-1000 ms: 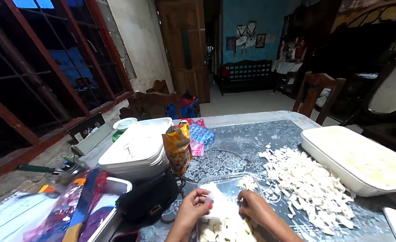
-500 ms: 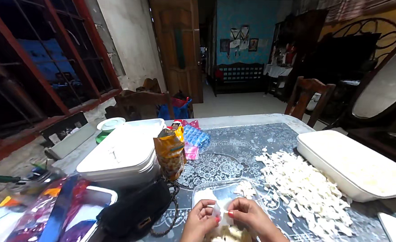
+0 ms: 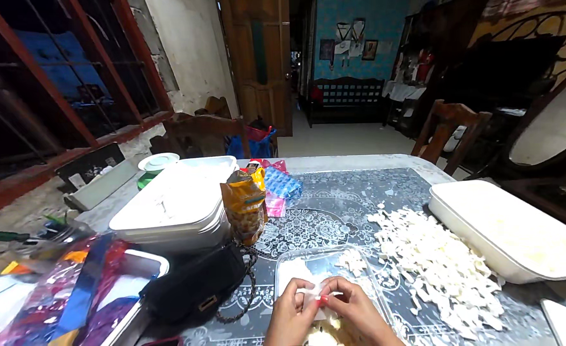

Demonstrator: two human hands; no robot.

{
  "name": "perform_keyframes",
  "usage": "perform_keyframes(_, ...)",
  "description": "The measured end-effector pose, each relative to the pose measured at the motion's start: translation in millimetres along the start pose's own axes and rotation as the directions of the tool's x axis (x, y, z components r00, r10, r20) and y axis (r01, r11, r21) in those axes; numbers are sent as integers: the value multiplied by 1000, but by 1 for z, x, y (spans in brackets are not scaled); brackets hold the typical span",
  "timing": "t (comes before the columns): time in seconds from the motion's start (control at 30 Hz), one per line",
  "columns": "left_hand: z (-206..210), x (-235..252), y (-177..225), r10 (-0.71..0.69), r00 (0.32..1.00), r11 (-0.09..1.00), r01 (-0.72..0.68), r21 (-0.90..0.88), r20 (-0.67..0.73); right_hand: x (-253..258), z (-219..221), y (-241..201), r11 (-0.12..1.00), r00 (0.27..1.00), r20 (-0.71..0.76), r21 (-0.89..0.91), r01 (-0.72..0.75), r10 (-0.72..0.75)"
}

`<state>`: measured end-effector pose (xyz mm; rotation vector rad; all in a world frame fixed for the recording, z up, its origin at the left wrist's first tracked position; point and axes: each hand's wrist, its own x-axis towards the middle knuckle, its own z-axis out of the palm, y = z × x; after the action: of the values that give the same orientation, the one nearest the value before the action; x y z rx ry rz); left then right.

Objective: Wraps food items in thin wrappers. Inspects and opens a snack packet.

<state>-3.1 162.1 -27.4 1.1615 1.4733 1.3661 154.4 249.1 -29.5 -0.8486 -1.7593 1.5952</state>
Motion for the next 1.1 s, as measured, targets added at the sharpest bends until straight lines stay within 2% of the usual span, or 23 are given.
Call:
perform_keyframes(0.1,-1,0,1,13,1000,1000,-13,-1,17,1,-1,-2,994,993,-93,73,79,-72)
perform_keyframes(0.17,-4,1,-2,51,998,998,-53,34,40,1,-1,-5,988,984,-112,62,145,-138)
perform_keyframes(0.23,-5,3,-5,35,997,998,-37,42,65,0,-2,-1,963,968,-28,-113,243,-248)
perform_keyframes(0.33,-7,7,-4,-151,981,975,169,-148,121,0,-5,11,757,877,181,-448,476,-445)
perform_keyframes(0.37,-8,8,-3,-199,971,943,226,-245,132,2,-7,13,682,838,238,-494,540,-491)
perform_keyframes(0.43,-10,9,2,-267,952,880,305,-364,151,5,-11,15,639,804,264,-498,586,-532)
perform_keyframes(0.47,-10,9,5,-286,946,865,324,-383,154,6,-12,14,673,816,228,-471,570,-532)
perform_keyframes(0.53,-9,7,10,-264,953,886,301,-352,152,3,-11,10,816,891,100,-369,446,-442)
perform_keyframes(0.6,-5,4,7,-147,983,963,167,-211,110,0,-9,3,926,964,18,-272,261,-267)
perform_keyframes(0.7,-2,3,-6,61,998,995,-60,73,-8,0,-12,-3,961,991,39,-241,134,-128)
perform_keyframes(0.73,-3,3,-6,65,998,995,-64,79,-10,1,-14,-5,961,994,53,-256,106,-95)
perform_keyframes(0.83,-9,5,2,-54,998,994,58,-97,34,4,-19,-7,947,999,10,-319,33,-31)
perform_keyframes(0.9,-9,6,4,-102,994,966,107,-234,35,2,-15,-6,906,998,2,-418,60,-65)
perform_keyframes(0.97,-7,7,2,-93,996,938,83,-336,-14,-4,-9,-8,866,984,109,-468,178,-144)
perform_keyframes(1.03,-4,9,-3,-77,994,933,43,-357,-83,-7,-4,-4,864,946,214,-397,310,-242)
perform_keyframes(1.1,-2,8,-6,-50,996,953,27,-302,-67,-5,-2,3,907,936,174,-246,342,-306)
